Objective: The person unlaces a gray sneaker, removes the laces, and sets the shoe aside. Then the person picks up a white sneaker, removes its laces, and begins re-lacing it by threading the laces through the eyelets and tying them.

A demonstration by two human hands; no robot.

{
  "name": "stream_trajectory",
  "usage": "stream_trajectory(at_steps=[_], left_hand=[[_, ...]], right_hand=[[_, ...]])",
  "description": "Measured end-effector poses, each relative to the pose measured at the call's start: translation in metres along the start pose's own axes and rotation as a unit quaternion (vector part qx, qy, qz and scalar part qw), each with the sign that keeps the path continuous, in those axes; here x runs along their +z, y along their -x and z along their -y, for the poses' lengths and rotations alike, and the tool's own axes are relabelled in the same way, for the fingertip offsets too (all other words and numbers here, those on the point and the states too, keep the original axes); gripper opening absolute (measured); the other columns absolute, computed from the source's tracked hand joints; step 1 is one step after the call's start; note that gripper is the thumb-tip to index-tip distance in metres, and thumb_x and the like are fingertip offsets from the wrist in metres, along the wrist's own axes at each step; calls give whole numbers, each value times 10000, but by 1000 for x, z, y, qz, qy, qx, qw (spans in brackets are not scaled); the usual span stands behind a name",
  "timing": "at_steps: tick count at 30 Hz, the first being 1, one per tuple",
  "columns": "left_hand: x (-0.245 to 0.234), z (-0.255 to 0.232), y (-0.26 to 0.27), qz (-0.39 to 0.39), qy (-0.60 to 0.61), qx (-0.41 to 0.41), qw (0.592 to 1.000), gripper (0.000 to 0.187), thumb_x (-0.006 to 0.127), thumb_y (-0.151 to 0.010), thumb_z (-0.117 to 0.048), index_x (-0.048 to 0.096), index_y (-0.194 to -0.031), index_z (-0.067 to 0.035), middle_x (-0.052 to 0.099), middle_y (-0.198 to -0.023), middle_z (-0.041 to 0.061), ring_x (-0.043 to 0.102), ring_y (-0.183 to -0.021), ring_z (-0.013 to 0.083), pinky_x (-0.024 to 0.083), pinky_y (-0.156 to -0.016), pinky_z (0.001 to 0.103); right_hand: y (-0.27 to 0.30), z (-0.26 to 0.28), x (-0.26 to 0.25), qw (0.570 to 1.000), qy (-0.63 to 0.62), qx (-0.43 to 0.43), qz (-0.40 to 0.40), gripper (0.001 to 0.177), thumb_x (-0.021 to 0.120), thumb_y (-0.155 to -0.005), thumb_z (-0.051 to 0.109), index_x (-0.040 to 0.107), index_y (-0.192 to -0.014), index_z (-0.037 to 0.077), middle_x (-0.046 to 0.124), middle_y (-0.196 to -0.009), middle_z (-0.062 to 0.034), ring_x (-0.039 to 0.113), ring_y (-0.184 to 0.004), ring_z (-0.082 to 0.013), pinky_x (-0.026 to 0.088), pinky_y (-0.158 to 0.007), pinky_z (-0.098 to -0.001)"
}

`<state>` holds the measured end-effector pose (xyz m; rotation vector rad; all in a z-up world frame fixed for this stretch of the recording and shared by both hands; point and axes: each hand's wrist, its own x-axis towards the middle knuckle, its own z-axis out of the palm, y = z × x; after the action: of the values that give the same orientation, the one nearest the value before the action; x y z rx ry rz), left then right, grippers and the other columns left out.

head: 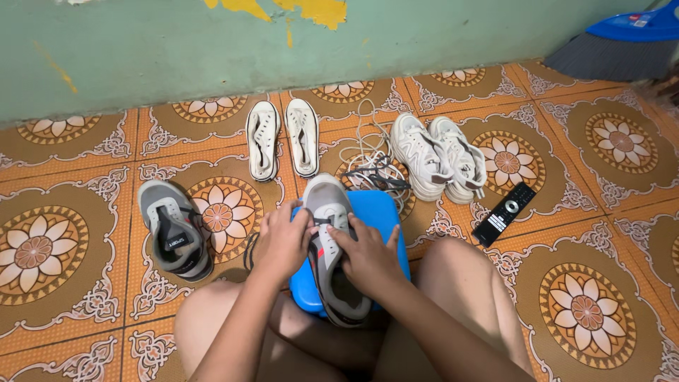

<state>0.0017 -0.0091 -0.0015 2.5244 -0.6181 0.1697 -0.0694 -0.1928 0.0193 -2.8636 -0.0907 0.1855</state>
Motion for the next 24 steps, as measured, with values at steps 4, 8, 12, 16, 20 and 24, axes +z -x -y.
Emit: stream_trajectory(at_steps=[4, 8, 12, 16, 20, 24], left_hand=[[2, 4, 1, -9, -12, -12, 1000, 176, 672, -904, -252, 639, -1034, -139, 554, -1323, 145, 526, -1231, 382, 304, -1080, 579], [-1, 12, 7, -9, -7, -41, 999, 177, 670, -905, -229, 646, -1050, -132, 559, -1310, 156, 524, -1251, 375, 290, -1078, 589], [-8, 22, 11, -7, -5, -62, 998, 172, 676, -906, -250, 647, -1018, -123, 579, -1287, 149, 532, -1233, 369, 325, -1089, 555], [-15, 36, 16, -23, -27, -69, 997, 170, 690, -890, -240, 646, -987, -108, 576, -1289, 171, 534, -1224, 381, 313, -1066, 580], [-22, 43, 20, -23, -44, -98, 994, 171, 664, -900, -231, 640, -1030, -122, 591, -1262, 138, 542, -1212, 364, 296, -1095, 595], [-29, 49, 19, 14, -66, -147, 987, 148, 631, -950, -271, 622, -1002, -133, 679, -1072, 129, 610, -1132, 334, 275, -1145, 614]], right_hand=[[0, 0, 0, 1000, -1, -3, -3, 692, 709, -818, 173, 499, -1449, 363, 374, -1550, -106, 425, -1370, -323, 114, -1061, -843], [0, 0, 0, 1000, -5, -2, -4, 682, 704, -820, 174, 507, -1446, 361, 373, -1553, -104, 430, -1365, -320, 116, -1058, -843], [0, 0, 1, 1000, -11, 3, -3, 653, 704, -827, 185, 525, -1431, 359, 373, -1556, -101, 433, -1363, -321, 110, -1066, -841], [-1, -1, 2, 1000, -4, 5, -2, 616, 704, -836, 193, 538, -1411, 341, 371, -1564, -96, 430, -1372, -315, 106, -1068, -843], [-1, -1, 2, 1000, -1, 1, -4, 646, 701, -826, 178, 530, -1424, 352, 372, -1558, -99, 431, -1363, -318, 108, -1065, -843], [0, -1, 2, 1000, 5, -4, -6, 682, 698, -815, 170, 509, -1443, 360, 370, -1554, -104, 434, -1348, -324, 107, -1057, -846]])
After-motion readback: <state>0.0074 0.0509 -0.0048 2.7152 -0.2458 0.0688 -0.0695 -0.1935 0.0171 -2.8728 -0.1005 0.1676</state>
